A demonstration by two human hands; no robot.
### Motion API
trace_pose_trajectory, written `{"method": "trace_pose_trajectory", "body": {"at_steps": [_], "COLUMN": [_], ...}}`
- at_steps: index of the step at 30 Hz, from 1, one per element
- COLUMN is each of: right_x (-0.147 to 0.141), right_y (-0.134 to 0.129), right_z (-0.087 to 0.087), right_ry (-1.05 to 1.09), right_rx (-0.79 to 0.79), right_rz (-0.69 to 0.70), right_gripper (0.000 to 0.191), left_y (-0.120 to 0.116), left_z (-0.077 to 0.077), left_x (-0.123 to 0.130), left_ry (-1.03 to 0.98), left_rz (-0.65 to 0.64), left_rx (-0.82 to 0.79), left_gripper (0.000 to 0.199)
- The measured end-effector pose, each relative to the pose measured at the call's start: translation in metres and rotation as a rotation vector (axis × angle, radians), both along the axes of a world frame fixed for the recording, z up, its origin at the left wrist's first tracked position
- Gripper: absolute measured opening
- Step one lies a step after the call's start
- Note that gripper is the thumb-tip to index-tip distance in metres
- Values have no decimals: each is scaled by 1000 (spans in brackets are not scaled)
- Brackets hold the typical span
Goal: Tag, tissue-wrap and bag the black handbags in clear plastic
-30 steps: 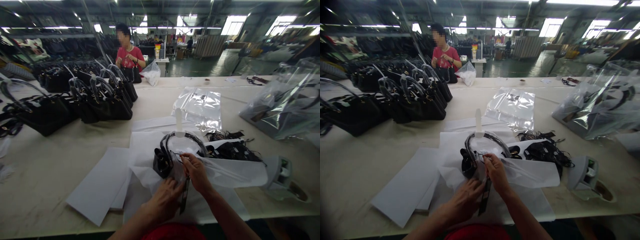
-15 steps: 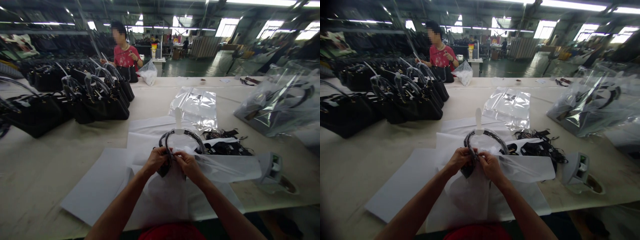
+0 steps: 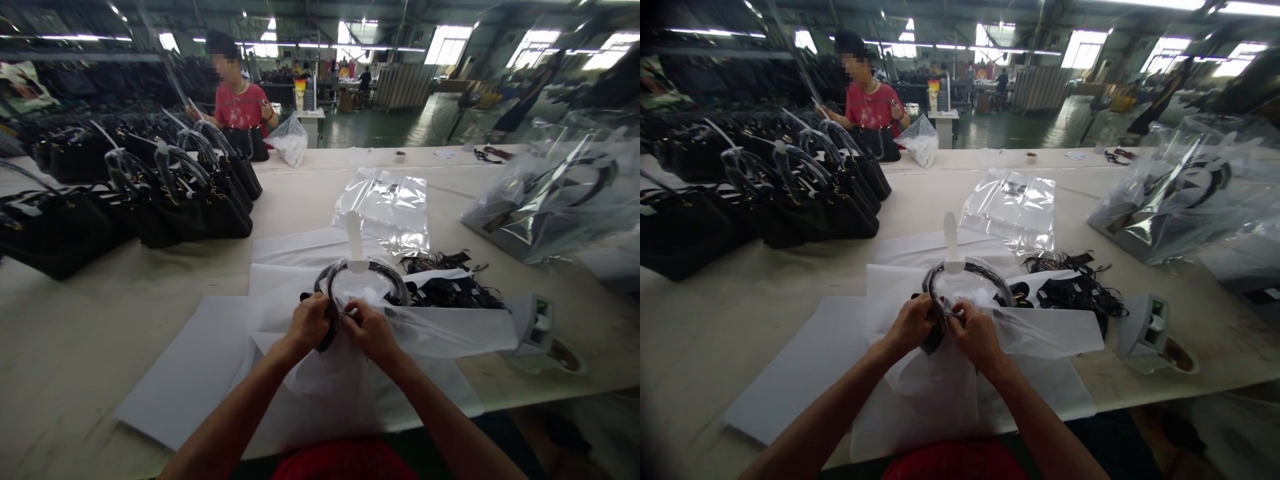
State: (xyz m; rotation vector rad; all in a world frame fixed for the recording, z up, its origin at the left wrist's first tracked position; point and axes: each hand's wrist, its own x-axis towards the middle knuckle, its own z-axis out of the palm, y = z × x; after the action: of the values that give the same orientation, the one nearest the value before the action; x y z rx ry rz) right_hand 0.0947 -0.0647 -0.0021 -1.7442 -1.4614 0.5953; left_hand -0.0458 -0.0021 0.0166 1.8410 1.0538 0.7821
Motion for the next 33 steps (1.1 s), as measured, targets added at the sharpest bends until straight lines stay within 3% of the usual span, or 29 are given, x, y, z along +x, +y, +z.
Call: {"method": "trace_pose_trajectory", "body": {"at_steps": [4, 8, 10, 15, 18, 22, 29, 33], "right_x": [1, 1, 1, -3, -6, -8, -6, -5], "right_y": [-5, -4, -4, -6, -6, -5, -7, -9], "right_z": [0, -3, -4, -4, -6, -9, -9, -8], "right_ry": [36, 125, 113, 48, -2, -48, 2, 38], "right_rx": [-4, -27, -32, -17, -18, -40, -85, -100], "right_rz": [33, 58, 49, -8, -40, -52, -17, 20], "right_gripper": [15, 16, 17, 18, 18, 16, 16, 15], "left_y": [-7, -7, -6, -11, -13, -12, -11, -12], "left_z": [-3, -7, -7, -7, -9, -11, -7, -8], "left_x": [-6, -6, -6, -9, -13, -18, -18, -17], "left_ry": [19, -64, 0, 281, 321, 204, -219, -308], "left_rz": [34, 100, 116, 174, 131, 26, -166, -159], "left_rx": [138, -49, -47, 187, 186, 127, -27, -276], "left_gripper": [19, 15, 17, 20, 19, 17, 5, 9]}}
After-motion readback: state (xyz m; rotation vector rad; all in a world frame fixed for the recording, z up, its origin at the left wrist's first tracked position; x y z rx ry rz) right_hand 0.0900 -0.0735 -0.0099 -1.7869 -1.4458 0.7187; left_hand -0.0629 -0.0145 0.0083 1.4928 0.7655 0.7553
